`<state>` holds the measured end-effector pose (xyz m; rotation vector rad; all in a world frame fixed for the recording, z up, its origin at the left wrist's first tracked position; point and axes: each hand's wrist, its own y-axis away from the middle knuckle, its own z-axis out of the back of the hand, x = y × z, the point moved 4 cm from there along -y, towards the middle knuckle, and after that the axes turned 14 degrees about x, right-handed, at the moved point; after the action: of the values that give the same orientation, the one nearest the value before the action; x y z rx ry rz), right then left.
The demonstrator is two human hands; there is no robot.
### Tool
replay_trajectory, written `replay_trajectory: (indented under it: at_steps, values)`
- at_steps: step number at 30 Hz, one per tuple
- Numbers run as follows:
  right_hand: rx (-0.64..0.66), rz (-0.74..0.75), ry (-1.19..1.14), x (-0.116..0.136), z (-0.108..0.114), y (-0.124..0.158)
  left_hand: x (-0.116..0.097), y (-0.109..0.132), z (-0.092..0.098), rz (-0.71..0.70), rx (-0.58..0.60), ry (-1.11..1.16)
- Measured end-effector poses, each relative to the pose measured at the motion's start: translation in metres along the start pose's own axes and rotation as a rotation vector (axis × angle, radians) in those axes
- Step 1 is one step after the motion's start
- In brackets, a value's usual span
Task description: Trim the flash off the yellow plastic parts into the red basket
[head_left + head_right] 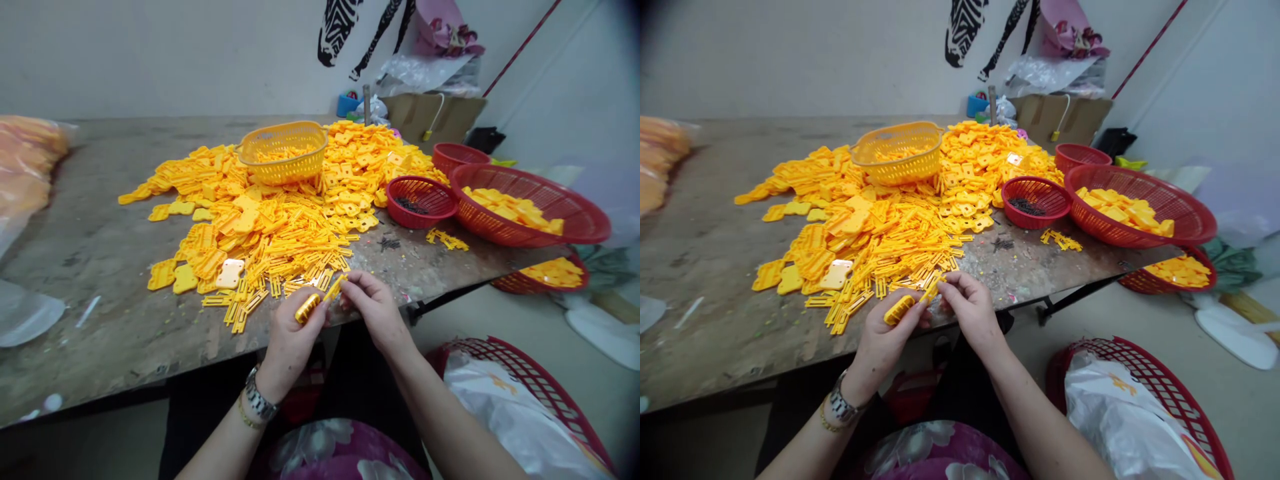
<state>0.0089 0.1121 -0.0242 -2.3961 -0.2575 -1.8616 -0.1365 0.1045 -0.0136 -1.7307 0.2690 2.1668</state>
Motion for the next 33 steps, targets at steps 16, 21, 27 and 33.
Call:
replay_trajectory:
  at_steps: [16, 21, 27, 33]
  values:
    - [0.016, 0.043, 0.011, -0.001, -0.017, 0.009, -0.007, 0.003, -0.002, -0.275, -0.009, -0.382]
    - [0.074, 0.046, -0.112, -0.002, -0.004, 0.006, -0.004, 0.002, 0.004, -0.181, -0.015, -0.251]
    - [0.126, -0.024, -0.339, -0.002, 0.005, 0.005, 0.006, 0.002, 0.008, 0.023, -0.034, -0.008]
    - [0.126, 0.002, -0.240, 0.000, 0.015, 0.008, 0.010, 0.002, 0.010, 0.142, -0.089, 0.208]
